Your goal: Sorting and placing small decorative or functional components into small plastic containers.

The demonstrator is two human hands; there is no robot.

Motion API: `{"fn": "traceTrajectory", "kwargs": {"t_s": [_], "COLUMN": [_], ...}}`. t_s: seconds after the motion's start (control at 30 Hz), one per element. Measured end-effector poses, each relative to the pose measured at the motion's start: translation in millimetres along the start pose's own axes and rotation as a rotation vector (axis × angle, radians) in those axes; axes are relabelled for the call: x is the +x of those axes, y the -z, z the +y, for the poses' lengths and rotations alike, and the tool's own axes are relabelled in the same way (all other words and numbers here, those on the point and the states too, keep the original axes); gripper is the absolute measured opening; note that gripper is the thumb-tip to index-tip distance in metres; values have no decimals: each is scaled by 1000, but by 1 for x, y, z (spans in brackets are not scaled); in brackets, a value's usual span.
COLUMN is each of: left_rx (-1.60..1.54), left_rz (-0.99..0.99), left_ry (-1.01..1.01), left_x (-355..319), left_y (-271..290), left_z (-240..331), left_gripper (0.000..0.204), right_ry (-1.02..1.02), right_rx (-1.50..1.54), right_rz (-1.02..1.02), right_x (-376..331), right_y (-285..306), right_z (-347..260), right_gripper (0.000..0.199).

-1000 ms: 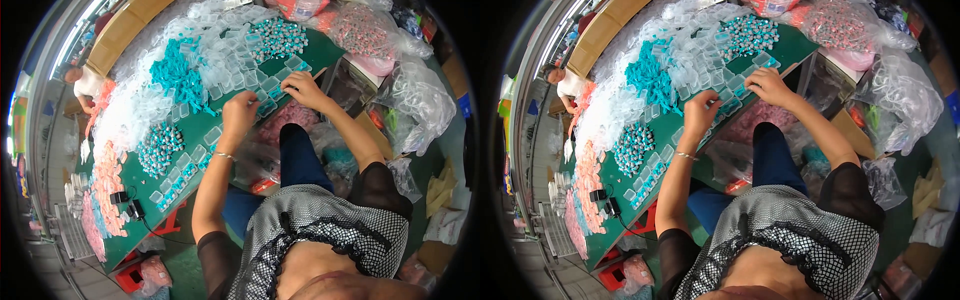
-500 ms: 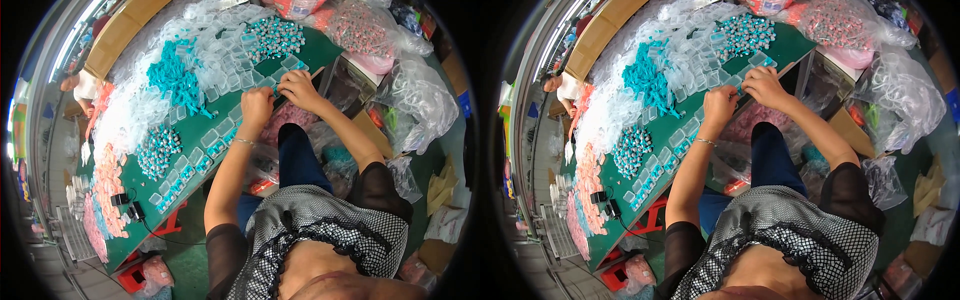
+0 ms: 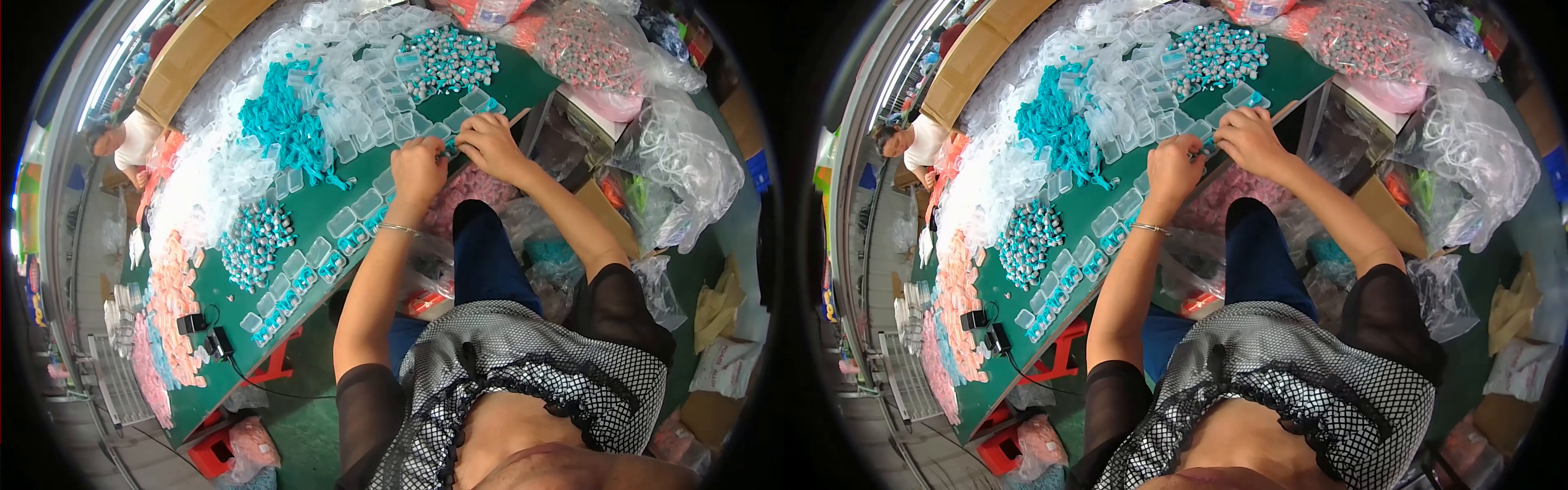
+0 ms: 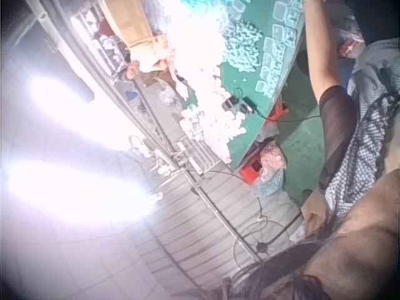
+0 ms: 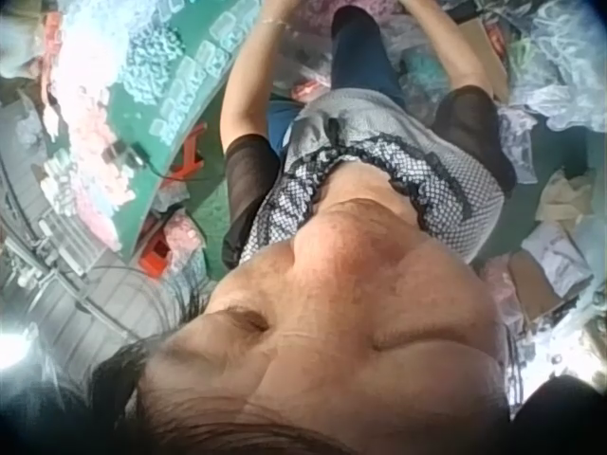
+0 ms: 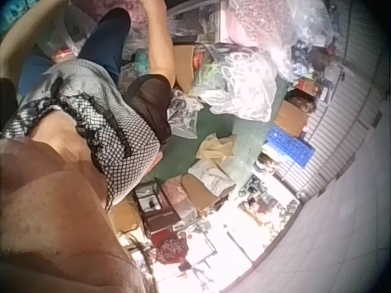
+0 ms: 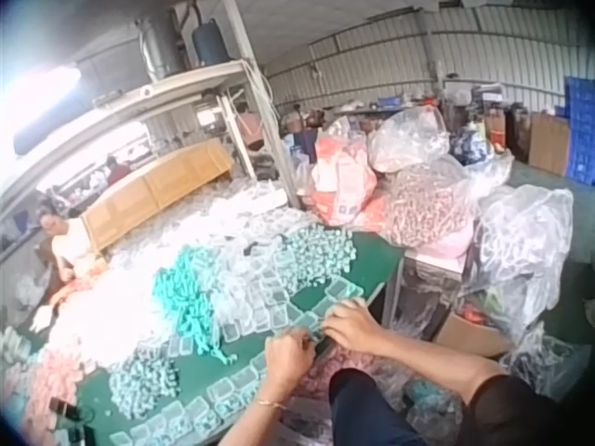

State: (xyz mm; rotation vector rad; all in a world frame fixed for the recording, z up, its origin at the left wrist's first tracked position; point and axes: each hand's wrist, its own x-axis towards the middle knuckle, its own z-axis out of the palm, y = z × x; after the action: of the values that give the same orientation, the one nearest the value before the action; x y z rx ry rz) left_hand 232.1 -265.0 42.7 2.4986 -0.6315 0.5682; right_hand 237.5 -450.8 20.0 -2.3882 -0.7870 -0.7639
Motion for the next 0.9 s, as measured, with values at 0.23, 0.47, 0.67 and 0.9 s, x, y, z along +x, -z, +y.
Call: {"fn": "traceTrajectory", "kwargs": {"t_s": [0.23,0.47,0.67,0.9], "left_rx": [-68,100,43,-57], "left_rz": [-26,20,-3,91], "left_ry": [10,-82,39,102], "left_x": [1,1,-1,-1], "left_y": [-1,-5,-6,-1], "left_z": [-3,8,10,12], "left_gripper": [13,9,10,14], "right_ry": [7,14,6,22], "right_rx": [10,29,30,20], "right_rz": [0,-3,3,17], "right_x": [1,1,-1,-1], "right_y": [2,0,-2,-2], "right_z": [-1,-2,-1,0], "right_gripper": [8,10,10,9]}}
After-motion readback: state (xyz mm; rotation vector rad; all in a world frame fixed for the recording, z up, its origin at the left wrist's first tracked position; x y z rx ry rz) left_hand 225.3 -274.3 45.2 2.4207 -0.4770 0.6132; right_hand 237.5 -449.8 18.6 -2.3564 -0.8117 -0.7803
